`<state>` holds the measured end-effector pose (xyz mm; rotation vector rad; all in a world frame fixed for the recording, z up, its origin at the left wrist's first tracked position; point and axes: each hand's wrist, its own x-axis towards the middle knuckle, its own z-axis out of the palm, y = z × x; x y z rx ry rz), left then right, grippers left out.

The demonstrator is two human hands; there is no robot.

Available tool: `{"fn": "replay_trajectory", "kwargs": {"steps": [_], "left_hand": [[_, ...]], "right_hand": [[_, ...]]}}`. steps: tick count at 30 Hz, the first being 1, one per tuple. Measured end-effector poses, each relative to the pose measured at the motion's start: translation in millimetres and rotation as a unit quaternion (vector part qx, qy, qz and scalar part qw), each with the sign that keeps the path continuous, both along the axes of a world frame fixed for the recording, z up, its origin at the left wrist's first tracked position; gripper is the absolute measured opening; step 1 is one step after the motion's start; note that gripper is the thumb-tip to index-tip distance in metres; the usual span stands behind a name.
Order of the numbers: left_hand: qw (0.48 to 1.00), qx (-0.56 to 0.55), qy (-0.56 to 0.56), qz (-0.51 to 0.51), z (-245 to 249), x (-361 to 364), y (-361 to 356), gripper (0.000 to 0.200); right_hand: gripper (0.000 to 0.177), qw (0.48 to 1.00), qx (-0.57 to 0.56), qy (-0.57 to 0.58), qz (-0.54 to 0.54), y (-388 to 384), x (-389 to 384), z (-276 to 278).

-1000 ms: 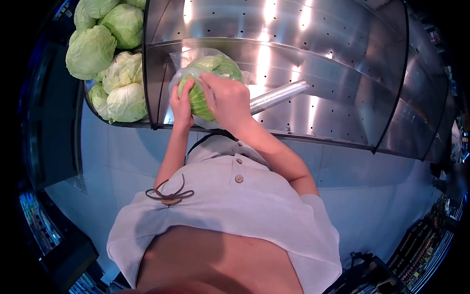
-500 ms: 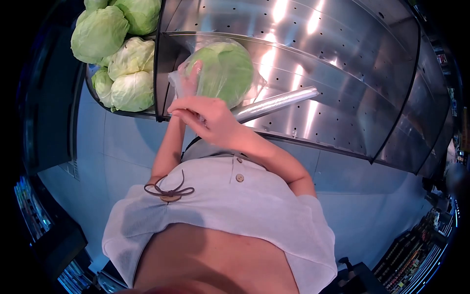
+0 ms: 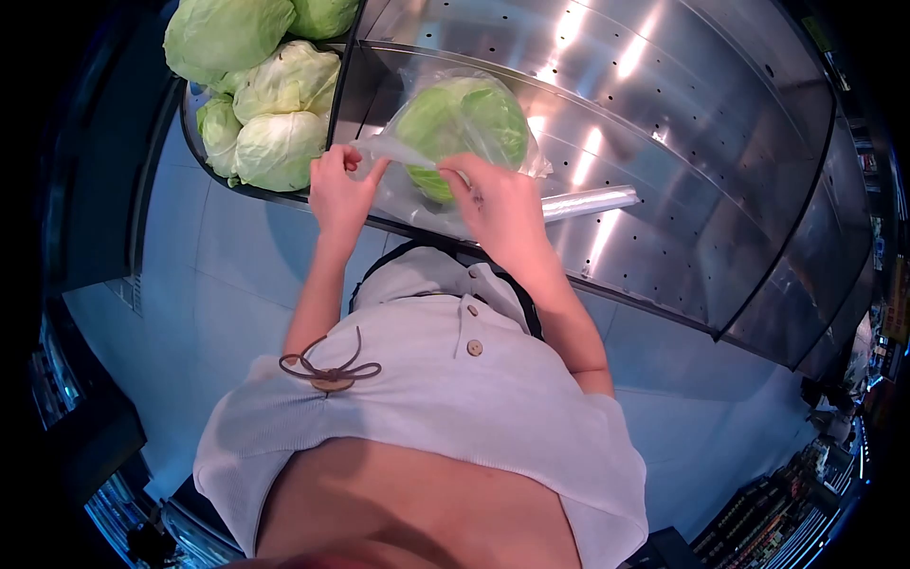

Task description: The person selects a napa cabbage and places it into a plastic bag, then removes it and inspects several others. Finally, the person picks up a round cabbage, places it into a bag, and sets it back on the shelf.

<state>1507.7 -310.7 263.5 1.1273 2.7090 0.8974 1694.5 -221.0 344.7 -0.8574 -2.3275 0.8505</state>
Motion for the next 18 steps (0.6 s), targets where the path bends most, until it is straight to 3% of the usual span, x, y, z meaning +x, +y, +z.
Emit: {"fn": "replay_trajectory", "kwargs": {"steps": [3,5,7,8,11,15,18], "left_hand": [[0.994,0.067,-0.013,0.089,-27,-18,-1,0.046],[0.993,0.096,-0.063,0.000,-54,-36,-1,0.042],[0.965,0.082,-0.145,-0.202,-57,-53,-3,0.037],[0.961,0.073,-0.178,-0.198,-60,-53,-3,0.031],[0.912,0.114,-0.357,-0.167,-50,-62,-16,0.018],[0.841,0.187,-0.477,-0.172,-45,-54,-50,0.028],[0.910,0.056,-0.399,-0.094,-25,-42,-67,0.029]], "right_hand": [[0.013,0.988,0.069,0.087,0.111,-10,-14,-18],[0.014,0.980,0.078,0.074,0.169,-17,-20,-22],[0.013,0.974,0.090,0.069,0.196,-26,-23,-20],[0.018,0.977,0.060,0.062,0.193,-26,-20,-19],[0.027,0.996,0.059,-0.001,0.062,-27,-6,5],[0.026,0.996,0.070,0.007,-0.063,-14,18,0],[0.019,0.989,0.048,0.069,-0.123,-7,24,-7]]}}
